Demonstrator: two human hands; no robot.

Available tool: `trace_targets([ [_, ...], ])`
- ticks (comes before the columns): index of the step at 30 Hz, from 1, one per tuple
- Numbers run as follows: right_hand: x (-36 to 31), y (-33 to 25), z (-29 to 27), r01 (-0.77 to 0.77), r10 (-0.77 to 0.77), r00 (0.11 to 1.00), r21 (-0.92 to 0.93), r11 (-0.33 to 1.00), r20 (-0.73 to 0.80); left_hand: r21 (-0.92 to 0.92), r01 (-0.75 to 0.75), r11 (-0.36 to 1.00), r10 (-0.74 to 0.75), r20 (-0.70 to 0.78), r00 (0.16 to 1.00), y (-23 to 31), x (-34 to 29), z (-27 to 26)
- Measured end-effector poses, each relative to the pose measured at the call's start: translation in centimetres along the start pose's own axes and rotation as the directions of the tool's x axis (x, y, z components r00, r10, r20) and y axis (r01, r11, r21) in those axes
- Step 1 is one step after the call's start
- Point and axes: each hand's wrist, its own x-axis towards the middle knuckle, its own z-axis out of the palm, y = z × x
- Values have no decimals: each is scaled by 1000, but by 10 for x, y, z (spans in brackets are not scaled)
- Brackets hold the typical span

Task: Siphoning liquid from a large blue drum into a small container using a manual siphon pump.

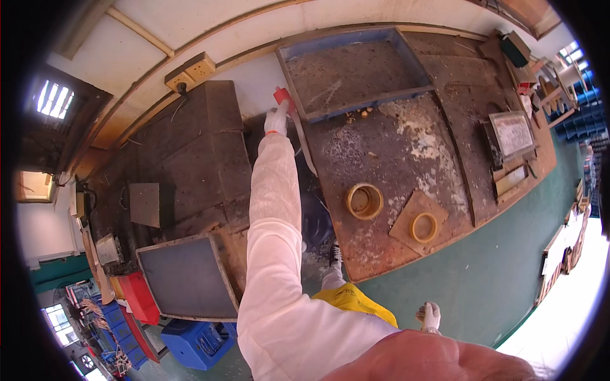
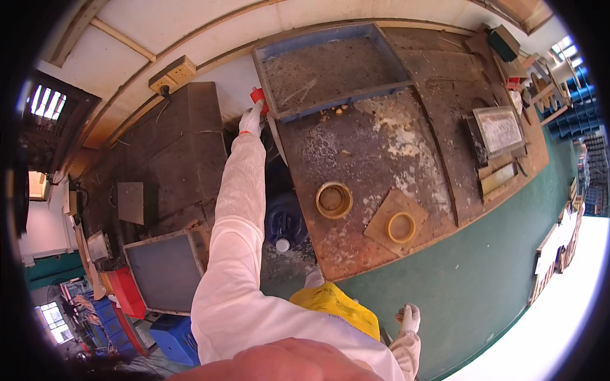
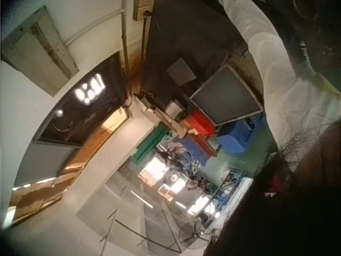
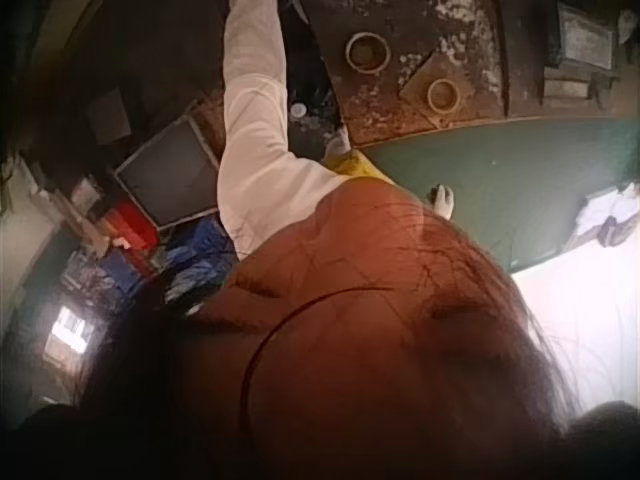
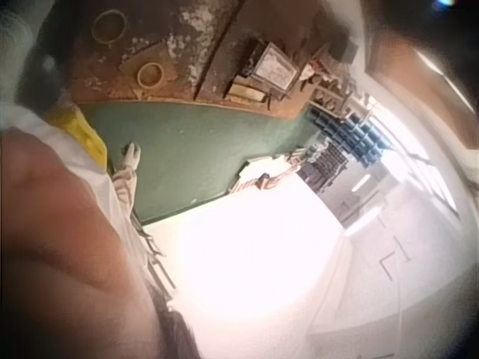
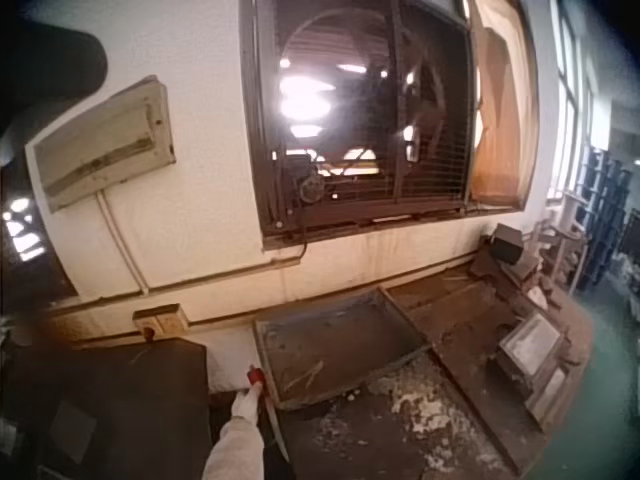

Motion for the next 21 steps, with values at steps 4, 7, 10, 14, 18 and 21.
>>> trace_targets([
  [4,9,-89,63,306,-304,951,29,951,-59,-206,-84,975,98,62,993,52,5,-22],
  [7,-14,-124,86,458,-454,885,15,889,-107,-297,-122,947,162,112,980,38,7,-20],
  [10,-38,-180,129,639,-638,765,-20,769,-91,-222,-268,938,273,-8,962,41,14,-48],
  [14,-49,-244,186,787,-780,617,-63,614,109,-282,-413,866,396,-116,911,60,-29,-45],
  [18,-78,-309,269,932,-854,60,-335,-137,517,-189,-498,846,432,-304,849,67,-89,-87],
  [21,-88,-324,309,900,-769,-91,-279,-336,632,-126,-496,859,413,-402,818,63,-155,-101],
])
